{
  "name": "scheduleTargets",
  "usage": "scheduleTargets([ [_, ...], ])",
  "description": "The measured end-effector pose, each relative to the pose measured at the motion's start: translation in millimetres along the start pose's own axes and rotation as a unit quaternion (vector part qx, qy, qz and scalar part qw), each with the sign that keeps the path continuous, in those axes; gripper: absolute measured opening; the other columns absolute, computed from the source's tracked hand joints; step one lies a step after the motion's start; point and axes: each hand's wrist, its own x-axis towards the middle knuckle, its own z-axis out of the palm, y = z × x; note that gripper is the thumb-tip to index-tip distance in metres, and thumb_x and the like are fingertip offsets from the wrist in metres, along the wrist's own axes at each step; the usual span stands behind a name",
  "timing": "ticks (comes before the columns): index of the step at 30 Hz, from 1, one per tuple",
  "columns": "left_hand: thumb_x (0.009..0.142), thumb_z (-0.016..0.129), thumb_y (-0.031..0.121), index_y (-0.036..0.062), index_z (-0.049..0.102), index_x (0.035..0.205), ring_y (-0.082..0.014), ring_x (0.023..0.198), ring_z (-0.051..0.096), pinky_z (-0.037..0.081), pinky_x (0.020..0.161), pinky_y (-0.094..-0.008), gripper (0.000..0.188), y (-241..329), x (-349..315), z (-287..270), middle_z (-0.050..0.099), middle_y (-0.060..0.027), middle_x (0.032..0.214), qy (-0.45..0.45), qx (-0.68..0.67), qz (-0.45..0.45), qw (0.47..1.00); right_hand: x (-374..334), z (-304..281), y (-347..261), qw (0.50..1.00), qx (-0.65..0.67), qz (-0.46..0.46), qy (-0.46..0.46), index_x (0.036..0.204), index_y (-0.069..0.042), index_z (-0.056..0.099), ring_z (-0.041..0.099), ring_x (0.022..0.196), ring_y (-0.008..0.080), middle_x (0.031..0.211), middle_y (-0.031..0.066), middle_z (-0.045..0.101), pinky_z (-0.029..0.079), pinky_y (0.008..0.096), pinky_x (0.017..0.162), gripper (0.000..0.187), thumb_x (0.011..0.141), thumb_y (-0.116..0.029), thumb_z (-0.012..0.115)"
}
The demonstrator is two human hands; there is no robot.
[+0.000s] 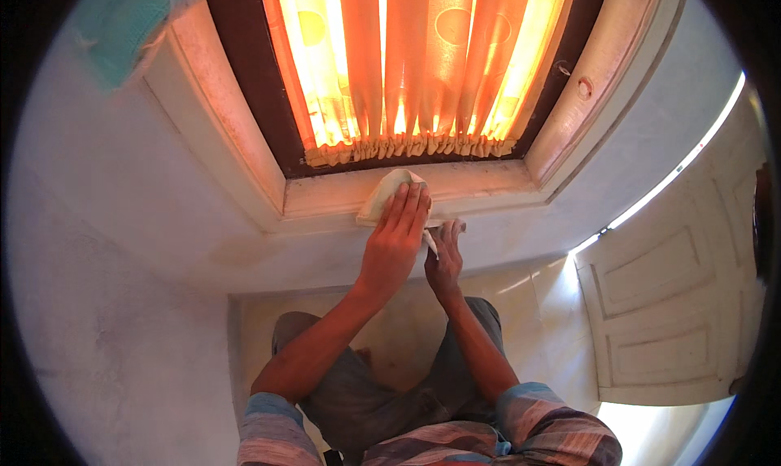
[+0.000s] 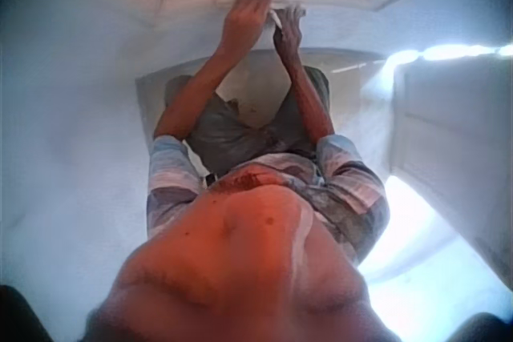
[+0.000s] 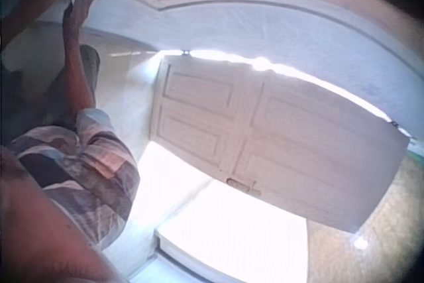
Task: The person wipes a window sill and then an exterior wall using cloths. They move from inside to outside and continue wiping the wall around a window frame.
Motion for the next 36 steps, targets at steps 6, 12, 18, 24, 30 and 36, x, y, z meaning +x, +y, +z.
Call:
scheduleTargets([
  [6,0.083,0.055,-0.005,-0.0002,0.051,0.141,-0.0300,0.142,0.043,0.036,0.118,-0.0431,0.058,2,6,-2,0.048,-0.0147,0.151,-0.010,-0.010,-0.020,1.000,-1,-10,13,0.999,-0.051,0.013,0.001,0.132,-0.004,0.062,0.040,0.141,0.0430,0.143,0.0214,0.054,0.029,0.0573,0.117,0.057,0.081,0.017,0.048],
  [12,0.087,0.054,0.002,-0.0007,0.047,0.145,-0.0275,0.142,0.043,0.035,0.119,-0.0399,0.058,-4,6,-4,0.047,-0.0131,0.152,-0.033,-0.016,-0.022,0.999,3,-7,-12,0.993,0.011,-0.023,-0.112,0.132,-0.007,0.064,0.046,0.139,0.0381,0.143,0.0176,0.055,0.033,0.0549,0.117,0.055,0.082,0.014,0.053],
  [18,0.079,0.054,-0.011,0.0021,0.049,0.143,-0.0286,0.141,0.043,0.040,0.115,-0.0399,0.065,-7,7,-6,0.048,-0.0132,0.150,0.000,-0.075,-0.034,0.997,14,-23,-13,0.997,-0.066,0.046,-0.017,0.128,-0.009,0.066,0.052,0.133,0.0373,0.138,0.0171,0.059,0.034,0.0542,0.116,0.051,0.086,0.014,0.049],
  [24,0.083,0.054,-0.008,-0.0001,0.046,0.145,-0.0292,0.140,0.044,0.038,0.117,-0.0402,0.063,-7,7,-6,0.049,-0.0143,0.149,-0.030,-0.090,-0.067,0.993,11,-19,-21,0.986,-0.018,-0.066,-0.151,0.131,-0.008,0.063,0.055,0.131,0.0339,0.138,0.0164,0.060,0.034,0.0527,0.117,0.060,0.077,0.017,0.049],
  [30,0.083,0.052,-0.009,0.0000,0.044,0.145,-0.0306,0.141,0.043,0.038,0.116,-0.0414,0.063,-6,10,-4,0.046,-0.0154,0.151,-0.034,-0.104,-0.062,0.992,10,-28,-9,0.994,-0.072,0.082,-0.001,0.134,-0.008,0.061,0.047,0.139,0.0326,0.142,0.0137,0.057,0.031,0.0540,0.118,0.057,0.082,0.015,0.049],
  [36,0.082,0.051,-0.011,0.0017,0.045,0.145,-0.0319,0.142,0.042,0.038,0.116,-0.0417,0.064,-5,9,-9,0.046,-0.0161,0.151,-0.045,-0.144,-0.111,0.982,4,-13,-31,0.995,-0.018,0.005,-0.097,0.134,-0.008,0.061,0.046,0.139,0.0349,0.145,0.0105,0.055,0.032,0.0534,0.117,0.054,0.086,0.014,0.048],
])
